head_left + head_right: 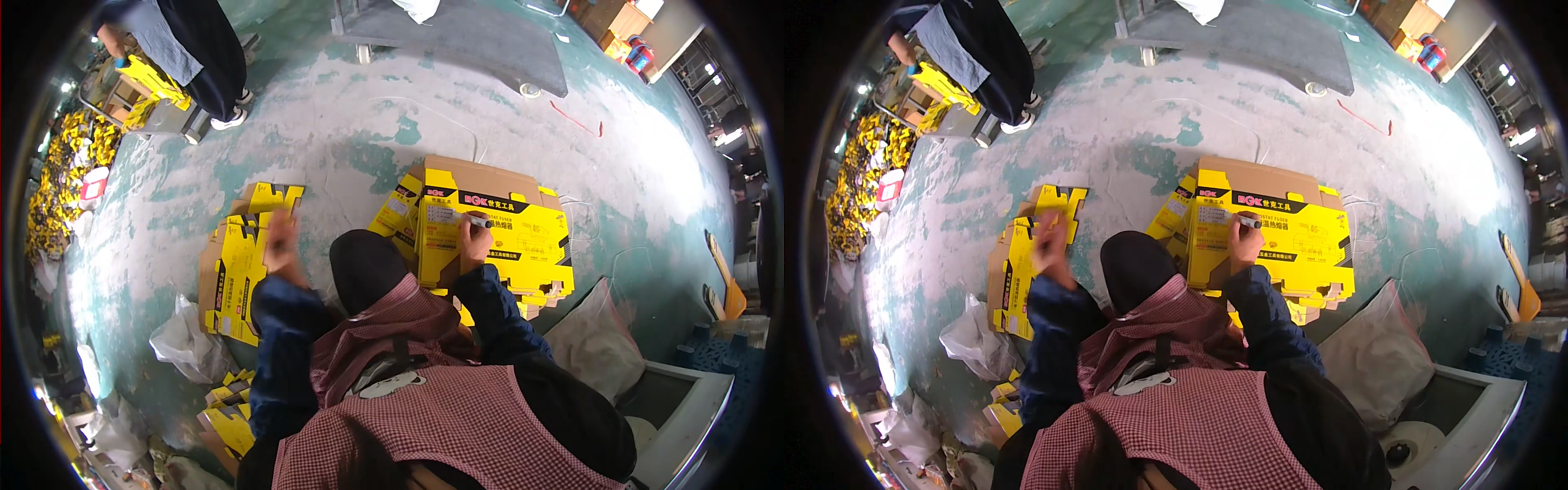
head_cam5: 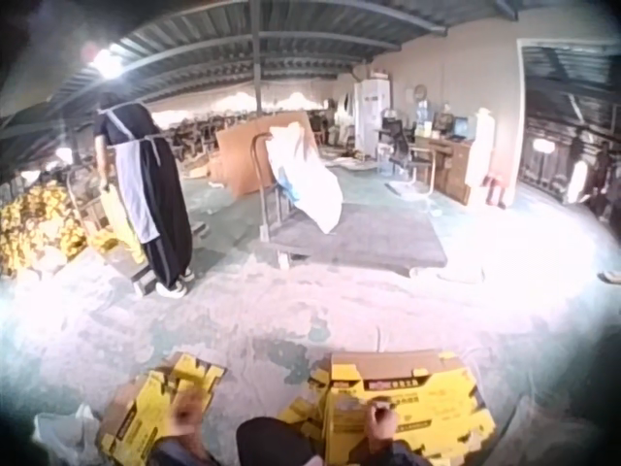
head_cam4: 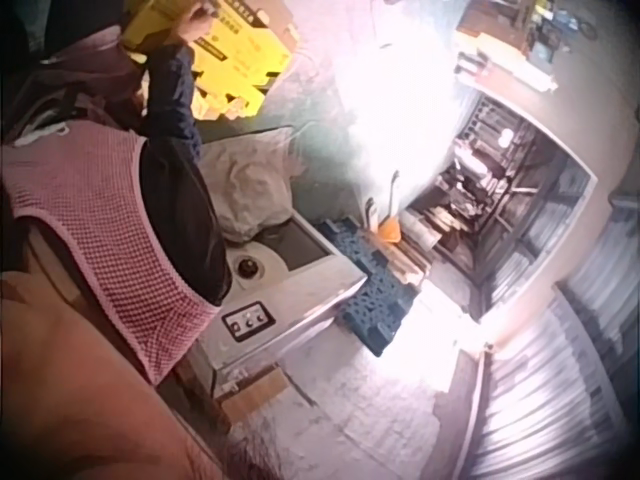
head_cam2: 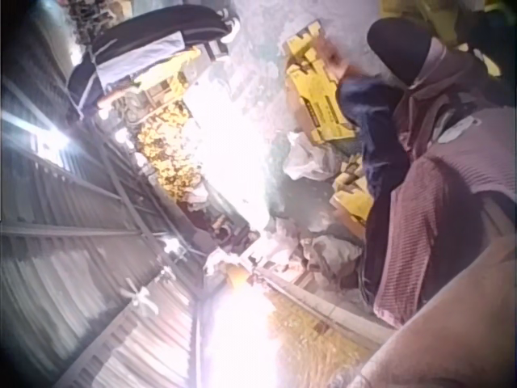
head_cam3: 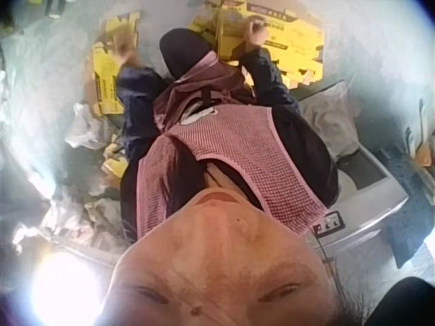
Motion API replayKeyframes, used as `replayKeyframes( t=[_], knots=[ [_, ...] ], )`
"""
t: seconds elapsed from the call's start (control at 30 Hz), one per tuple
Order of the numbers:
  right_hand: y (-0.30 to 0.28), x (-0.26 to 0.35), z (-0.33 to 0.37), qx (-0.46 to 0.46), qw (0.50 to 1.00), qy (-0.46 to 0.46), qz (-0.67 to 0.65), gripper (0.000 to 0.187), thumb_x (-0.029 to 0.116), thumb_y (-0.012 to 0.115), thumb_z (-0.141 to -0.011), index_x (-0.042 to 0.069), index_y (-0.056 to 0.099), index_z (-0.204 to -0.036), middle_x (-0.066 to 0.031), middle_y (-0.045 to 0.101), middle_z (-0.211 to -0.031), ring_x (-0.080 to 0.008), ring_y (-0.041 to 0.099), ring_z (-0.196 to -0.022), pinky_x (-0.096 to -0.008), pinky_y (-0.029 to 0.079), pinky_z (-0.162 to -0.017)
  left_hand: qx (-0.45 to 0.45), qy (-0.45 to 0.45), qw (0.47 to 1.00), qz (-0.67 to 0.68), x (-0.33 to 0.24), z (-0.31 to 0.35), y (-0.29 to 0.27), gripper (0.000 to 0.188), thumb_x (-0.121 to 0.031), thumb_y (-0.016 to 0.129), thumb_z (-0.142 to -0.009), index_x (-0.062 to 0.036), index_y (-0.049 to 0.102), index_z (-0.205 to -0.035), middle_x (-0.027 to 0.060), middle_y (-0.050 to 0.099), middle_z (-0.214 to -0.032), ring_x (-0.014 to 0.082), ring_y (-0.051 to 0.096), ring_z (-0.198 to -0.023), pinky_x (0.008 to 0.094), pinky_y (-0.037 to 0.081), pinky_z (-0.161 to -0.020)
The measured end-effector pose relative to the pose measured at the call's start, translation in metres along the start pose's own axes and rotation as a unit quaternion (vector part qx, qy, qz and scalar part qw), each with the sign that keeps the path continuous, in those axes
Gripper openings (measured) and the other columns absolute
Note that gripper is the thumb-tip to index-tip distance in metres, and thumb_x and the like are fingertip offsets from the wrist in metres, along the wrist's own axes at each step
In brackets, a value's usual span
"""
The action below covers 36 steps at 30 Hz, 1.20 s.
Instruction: Marking checklists on cardboard boxes with a marker and sorting them.
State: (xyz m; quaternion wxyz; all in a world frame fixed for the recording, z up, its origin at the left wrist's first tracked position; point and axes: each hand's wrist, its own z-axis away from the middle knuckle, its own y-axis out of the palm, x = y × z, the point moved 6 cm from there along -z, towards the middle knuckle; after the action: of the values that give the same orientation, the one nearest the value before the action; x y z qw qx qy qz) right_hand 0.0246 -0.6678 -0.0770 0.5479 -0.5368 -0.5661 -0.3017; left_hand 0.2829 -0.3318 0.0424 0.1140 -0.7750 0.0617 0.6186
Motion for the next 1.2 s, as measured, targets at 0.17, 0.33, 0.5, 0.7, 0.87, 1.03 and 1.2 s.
replayKeyframes(
  t=[0.17,0.33,0.5,0.7,0.87,1.03,1.2],
  knots=[
    [0.003,0.006,-0.005,-0.014,1.000,0.014,-0.022,0.018,0.017,0.061,-0.090,0.001,0.057,-0.098,-0.0108,0.062,-0.074,-0.0167,0.061,-0.067,-0.0312,0.050,-0.064,0.106,-0.135,0.979,0.114,0.035,0.083,0.180,0.043,-0.011,0.067,-0.085,0.0003,0.056,-0.125,0.0119,0.061,-0.121,0.0193,0.057,-0.109,0.0323,0.043,-0.097],
    [-0.039,0.025,-0.015,-0.038,0.996,-0.015,0.074,0.031,0.007,0.056,-0.088,0.014,0.054,-0.119,-0.0136,0.067,-0.088,-0.0304,0.063,-0.078,-0.0373,0.049,-0.070,0.104,0.071,0.975,-0.185,0.055,0.112,0.201,0.040,-0.007,0.069,-0.077,-0.0006,0.056,-0.114,0.0149,0.059,-0.108,0.0299,0.058,-0.099,0.0384,0.047,-0.085],
    [-0.070,0.010,-0.007,-0.011,0.964,-0.108,0.241,0.047,-0.010,0.049,-0.071,0.008,0.055,-0.114,-0.0213,0.063,-0.101,-0.0428,0.058,-0.095,-0.0473,0.046,-0.083,0.269,0.131,0.924,-0.239,0.046,0.124,0.219,0.040,-0.003,0.068,-0.073,-0.0086,0.060,-0.112,0.0149,0.057,-0.103,0.0328,0.054,-0.096,0.0406,0.044,-0.084],
    [-0.056,0.017,0.005,0.040,0.973,-0.118,0.196,0.047,-0.013,0.046,-0.069,0.004,0.054,-0.112,-0.0250,0.061,-0.103,-0.0447,0.057,-0.098,-0.0468,0.046,-0.083,0.254,-0.143,0.954,-0.074,0.085,0.100,0.207,0.030,-0.012,0.065,-0.083,-0.0013,0.061,-0.111,0.0164,0.062,-0.110,0.0280,0.060,-0.103,0.0355,0.047,-0.091],
    [-0.034,0.021,0.016,0.071,0.969,-0.113,0.207,0.049,-0.015,0.046,-0.069,0.005,0.053,-0.112,-0.0207,0.063,-0.105,-0.0421,0.058,-0.101,-0.0446,0.047,-0.086,0.210,-0.334,0.916,0.079,0.087,0.099,0.203,0.037,-0.017,0.066,-0.085,-0.0017,0.059,-0.118,0.0106,0.062,-0.111,0.0232,0.060,-0.100,0.0373,0.047,-0.089],
    [0.001,0.073,0.022,0.122,0.979,-0.069,0.149,0.037,-0.002,0.054,-0.081,0.010,0.054,-0.115,-0.0153,0.065,-0.110,-0.0341,0.064,-0.100,-0.0410,0.050,-0.081,0.259,-0.304,0.860,0.318,0.123,0.091,0.211,0.030,-0.012,0.067,-0.085,-0.0060,0.058,-0.113,0.0082,0.064,-0.096,0.0177,0.063,-0.089,0.0299,0.050,-0.077],
    [-0.011,0.093,0.025,0.134,0.976,-0.120,0.127,0.021,0.014,0.048,-0.096,0.011,0.053,-0.116,-0.0152,0.066,-0.109,-0.0331,0.065,-0.099,-0.0390,0.051,-0.081,0.253,-0.370,0.874,0.189,0.065,0.115,0.212,0.041,-0.017,0.066,-0.086,-0.0024,0.055,-0.123,0.0122,0.066,-0.098,0.0196,0.065,-0.087,0.0294,0.051,-0.075]
  ],
)
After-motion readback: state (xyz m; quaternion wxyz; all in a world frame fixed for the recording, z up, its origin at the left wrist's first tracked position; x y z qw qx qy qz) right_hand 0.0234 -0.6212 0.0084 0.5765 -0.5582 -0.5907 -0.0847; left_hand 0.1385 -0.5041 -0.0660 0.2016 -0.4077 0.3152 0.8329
